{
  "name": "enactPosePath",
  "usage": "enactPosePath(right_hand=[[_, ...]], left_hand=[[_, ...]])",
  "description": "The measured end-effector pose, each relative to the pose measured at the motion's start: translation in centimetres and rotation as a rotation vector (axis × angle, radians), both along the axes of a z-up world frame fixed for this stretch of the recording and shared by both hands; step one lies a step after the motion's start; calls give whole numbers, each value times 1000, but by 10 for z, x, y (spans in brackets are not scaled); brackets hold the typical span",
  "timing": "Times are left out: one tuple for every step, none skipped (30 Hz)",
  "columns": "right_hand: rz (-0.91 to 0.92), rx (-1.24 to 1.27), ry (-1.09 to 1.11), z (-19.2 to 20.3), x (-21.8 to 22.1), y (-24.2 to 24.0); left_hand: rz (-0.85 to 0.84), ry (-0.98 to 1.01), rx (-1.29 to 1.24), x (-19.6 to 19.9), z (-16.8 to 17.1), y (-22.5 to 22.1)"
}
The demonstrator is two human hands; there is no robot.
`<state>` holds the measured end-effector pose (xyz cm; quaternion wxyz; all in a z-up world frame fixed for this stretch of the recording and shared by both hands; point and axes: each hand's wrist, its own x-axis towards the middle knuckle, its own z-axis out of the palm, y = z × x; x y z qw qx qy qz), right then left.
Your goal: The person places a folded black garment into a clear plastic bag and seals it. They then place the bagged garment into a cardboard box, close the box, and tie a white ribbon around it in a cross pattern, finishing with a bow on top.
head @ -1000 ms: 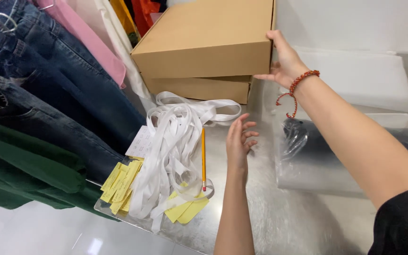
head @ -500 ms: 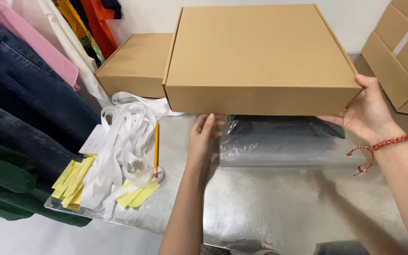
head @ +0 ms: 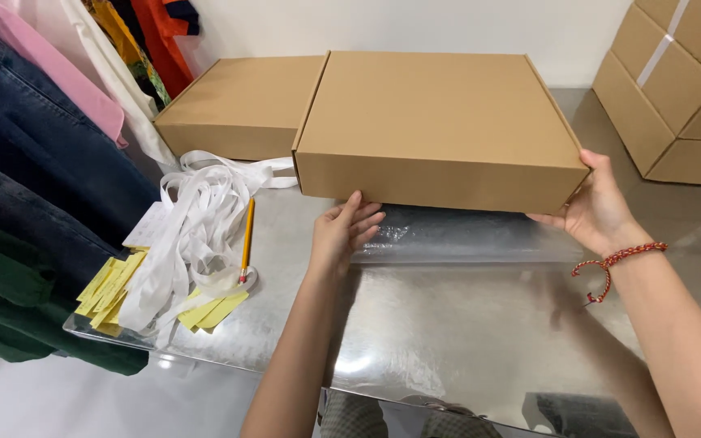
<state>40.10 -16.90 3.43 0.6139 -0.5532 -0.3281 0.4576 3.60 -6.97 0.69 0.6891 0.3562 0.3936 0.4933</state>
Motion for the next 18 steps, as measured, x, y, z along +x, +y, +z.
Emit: enactPosePath(right_hand=[[-3,-1,2,0,-1,-1],[2,-6,-14,0,-1,-2],[5,-10,-29,0,-2,-4],[0,-10,-25,1,-3,-5],[-16,-19,-7,2,-3,-7],[-33,-29,11,3,-4,-9],[-39,-30,13,-5,5,-7],[-25,-5,16,-14,13,-4],[-11,20,18,-23,22,-2],[-17,18,20,-24,25,-5],[-68,-6,59,-25,28,-7],[-119,-29,98,-25,31,-10],[-121,-29,99,-14,21,-16],[-134,-58,17,-3,11,-21],[-147,-83,-64,9,1,-26],[-149,-80,-63,5,9,-26],[-113,-73,-36,0,16,-26],[-77,-66,-10,-4,24,-26]], left_hand=[[-3,2,-1,2,2,-3],[-14,10,-9,4,4,-6],[-26,20,-17,6,6,-9],[-30,23,-17,8,5,-10],[-31,54,-27,11,5,-12],[-32,85,-36,13,4,-14],[-38,88,-37,15,6,-18],[-19,85,-35,17,7,-21],[0,82,-34,19,7,-26],[-6,84,-35,21,7,-28],[6,36,-26,23,7,-30],[18,-12,-16,24,7,-32],[16,-11,-17,24,10,-36],[33,-2,41,25,13,-39],[50,6,104,25,18,-42],[47,7,107,23,25,-42],[23,-22,144,22,31,-43],[-1,-51,181,21,38,-44]])
